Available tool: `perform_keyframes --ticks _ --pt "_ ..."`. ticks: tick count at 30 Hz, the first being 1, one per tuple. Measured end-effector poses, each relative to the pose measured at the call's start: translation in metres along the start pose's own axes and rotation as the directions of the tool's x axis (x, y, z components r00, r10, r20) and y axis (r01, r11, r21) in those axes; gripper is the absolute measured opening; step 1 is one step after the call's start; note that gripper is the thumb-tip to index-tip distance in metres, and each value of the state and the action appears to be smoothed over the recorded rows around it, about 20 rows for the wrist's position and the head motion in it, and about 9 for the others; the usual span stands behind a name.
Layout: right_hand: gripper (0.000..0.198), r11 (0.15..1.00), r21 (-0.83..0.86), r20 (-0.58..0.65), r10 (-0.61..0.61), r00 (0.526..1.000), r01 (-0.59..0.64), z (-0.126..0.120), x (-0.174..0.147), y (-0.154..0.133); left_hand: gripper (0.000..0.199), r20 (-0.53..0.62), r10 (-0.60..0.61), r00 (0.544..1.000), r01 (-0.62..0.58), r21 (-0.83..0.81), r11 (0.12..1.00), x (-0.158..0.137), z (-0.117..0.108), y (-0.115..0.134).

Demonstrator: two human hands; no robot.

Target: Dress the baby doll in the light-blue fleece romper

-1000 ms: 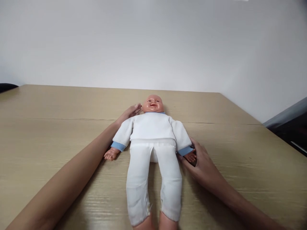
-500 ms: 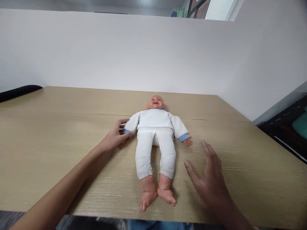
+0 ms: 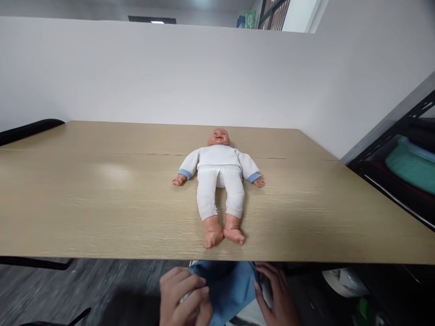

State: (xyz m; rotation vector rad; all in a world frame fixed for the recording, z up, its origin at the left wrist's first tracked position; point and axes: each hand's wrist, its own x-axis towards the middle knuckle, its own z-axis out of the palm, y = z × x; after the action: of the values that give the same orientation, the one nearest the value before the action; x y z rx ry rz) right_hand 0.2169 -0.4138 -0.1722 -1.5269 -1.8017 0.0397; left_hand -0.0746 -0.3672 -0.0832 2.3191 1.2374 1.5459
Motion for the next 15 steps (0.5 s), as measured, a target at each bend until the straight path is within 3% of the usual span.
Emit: perform_keyframes --ticks 1,3,5,7,12,13,15 --pt "0.039 0.996 -0.017 0.031 0.09 0.995 -0.09 0.007 -0.002 0.005 0.049 0.167 -0.013 0.986 0.012 0.008 1.0 -0.015 0.005 -0.006" --pt "0.045 0.974 -0.027 0.065 0.224 0.972 -0.223 0.021 -0.004 0.012 0.033 0.413 -0.105 0.905 0.087 0.062 0.994 -0.034 0.014 -0.02" --pt "0.041 0.956 0.029 0.128 0.286 0.95 -0.292 0.029 -0.002 0.014 0.036 0.542 -0.173 0.822 0.124 0.127 0.984 -0.045 0.021 -0.032" --pt "0.03 0.94 0.121 0.199 0.291 0.936 -0.319 0.032 0.002 0.012 0.041 0.598 -0.163 0.785 0.091 0.149 0.985 -0.051 0.025 -0.041" --pt "0.029 0.887 0.245 0.196 0.351 0.916 -0.392 0.015 -0.004 0.017 0.011 0.579 -0.004 0.815 0.003 0.004 1.0 -0.061 0.029 -0.039" --pt "0.027 0.872 0.264 0.16 0.381 0.911 -0.411 0.009 -0.012 0.022 0.009 0.612 0.053 0.789 -0.023 -0.058 0.998 -0.063 0.031 -0.034" --pt "0.023 0.836 0.31 0.104 0.444 0.89 -0.453 -0.008 -0.034 0.033 0.011 0.718 0.176 0.674 -0.038 -0.204 0.978 -0.068 0.037 -0.022"
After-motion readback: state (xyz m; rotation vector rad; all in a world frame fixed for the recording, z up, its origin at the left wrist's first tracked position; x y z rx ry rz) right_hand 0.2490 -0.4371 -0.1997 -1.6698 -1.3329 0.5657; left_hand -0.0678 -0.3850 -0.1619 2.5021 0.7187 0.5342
